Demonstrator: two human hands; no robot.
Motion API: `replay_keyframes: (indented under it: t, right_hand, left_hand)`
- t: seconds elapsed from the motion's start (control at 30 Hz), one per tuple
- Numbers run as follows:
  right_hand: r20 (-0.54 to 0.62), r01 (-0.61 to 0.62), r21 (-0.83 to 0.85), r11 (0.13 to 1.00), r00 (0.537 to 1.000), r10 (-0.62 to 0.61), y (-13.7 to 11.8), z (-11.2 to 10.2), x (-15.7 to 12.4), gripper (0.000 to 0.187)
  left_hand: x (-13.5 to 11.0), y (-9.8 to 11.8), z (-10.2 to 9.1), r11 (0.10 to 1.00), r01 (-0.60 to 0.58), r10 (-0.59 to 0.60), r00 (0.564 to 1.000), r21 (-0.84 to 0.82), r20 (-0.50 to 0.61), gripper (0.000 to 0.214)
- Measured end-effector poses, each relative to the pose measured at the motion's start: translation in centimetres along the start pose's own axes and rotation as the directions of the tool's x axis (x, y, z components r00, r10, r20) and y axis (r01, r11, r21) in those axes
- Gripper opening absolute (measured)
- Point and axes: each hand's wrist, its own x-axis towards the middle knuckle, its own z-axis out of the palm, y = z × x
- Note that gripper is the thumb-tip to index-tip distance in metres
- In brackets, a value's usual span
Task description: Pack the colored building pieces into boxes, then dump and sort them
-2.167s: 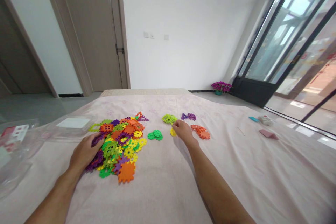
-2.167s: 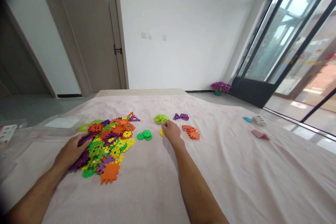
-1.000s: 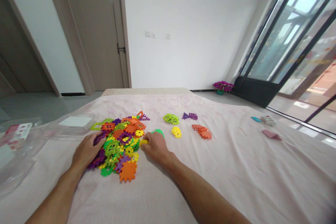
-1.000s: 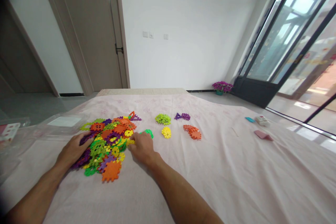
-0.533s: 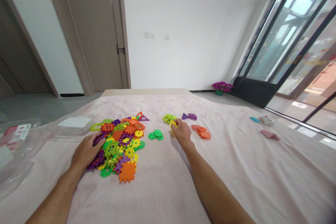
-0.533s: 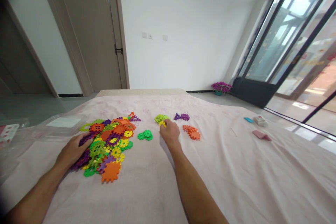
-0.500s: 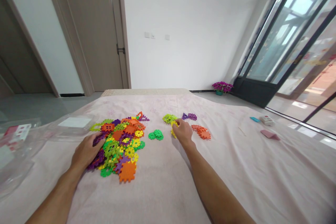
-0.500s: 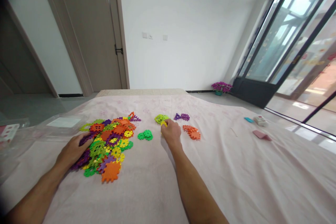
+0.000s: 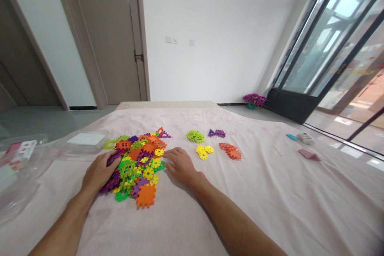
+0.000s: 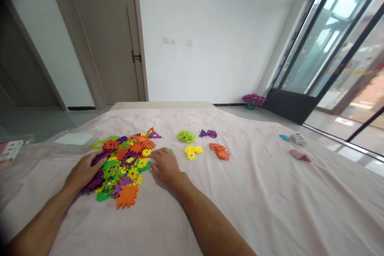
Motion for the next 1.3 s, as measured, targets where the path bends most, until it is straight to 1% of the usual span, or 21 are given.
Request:
replay_keyframes:
  t: [0.07,0.13,0.17,0.3,0.37,0.5,0.63,0.83,0.97,1.07,1.17,1.23,1.3]
  right_hand:
    - [0.08,0.07,-0.022,0.997,0.994,-0.068,-1.1,0.7,0.0,0.035]
    - [0.138,0.087,-0.054,0.995,0.987,-0.079,-1.7,1.0,0.1,0.039]
    - [0.16,0.079,-0.07,0.994,0.985,-0.067,-1.9,1.1,0.2,0.038]
    - [0.214,0.006,-0.143,0.99,0.977,0.025,-2.2,0.6,0.6,0.024]
    - [0.225,-0.002,-0.18,0.984,0.973,0.043,-2.2,0.5,0.6,0.024]
    - [0.216,0.03,-0.233,0.972,0.976,0.022,-2.2,0.5,0.5,0.027]
    - [0.184,0.08,-0.215,0.973,0.982,-0.04,-1.7,0.6,0.2,0.031]
    - [0.146,0.175,-0.239,0.955,0.979,-0.143,-0.7,0.8,0.0,0.018]
    - [0.167,0.243,-0.228,0.943,0.964,-0.208,-0.2,0.9,0.0,0.018]
    - [0.19,0.272,-0.212,0.939,0.954,-0.233,0.0,1.0,0.0,0.018]
    - [0.212,0.276,-0.206,0.939,0.949,-0.233,-0.1,0.9,0.0,0.015]
    - [0.212,0.24,-0.205,0.949,0.957,-0.196,-0.3,0.8,0.0,0.015]
    - [0.187,0.182,-0.182,0.966,0.971,-0.148,-0.7,0.6,0.1,0.016]
  left_hand:
    - [0.0,0.0,0.0,1.0,0.002,-0.002,1.0,0.002,0.002,0.063]
    - [0.0,0.0,0.0,1.0,0.0,0.0,1.0,0.001,0.001,0.063]
    - [0.0,0.0,0.0,1.0,-0.001,0.001,1.0,0.001,0.0,0.063]
    - [0.0,-0.1,0.1,1.0,-0.002,0.002,1.0,0.008,-0.001,0.063]
    - [0.0,-0.1,0.1,1.0,0.002,-0.002,1.0,0.009,0.003,0.063]
    - [0.0,-0.1,0.1,1.0,0.007,-0.007,1.0,0.009,0.004,0.063]
    - [0.0,-0.1,0.0,1.0,-0.012,0.012,1.0,-0.011,-0.013,0.061]
    - [0.0,-0.1,0.1,1.0,-0.009,0.009,1.0,-0.008,-0.016,0.062]
    - [0.1,-0.3,0.2,1.0,-0.004,0.004,1.0,-0.001,-0.015,0.062]
    - [0.2,-0.4,0.2,1.0,-0.002,0.002,1.0,0.003,-0.003,0.063]
    - [0.1,-0.4,0.2,1.0,-0.009,0.009,1.0,-0.001,0.004,0.063]
    - [0.1,-0.3,0.1,1.0,-0.012,0.012,1.0,-0.002,0.007,0.063]
    - [0.0,-0.2,0.1,1.0,-0.013,0.013,1.0,-0.003,0.008,0.063]
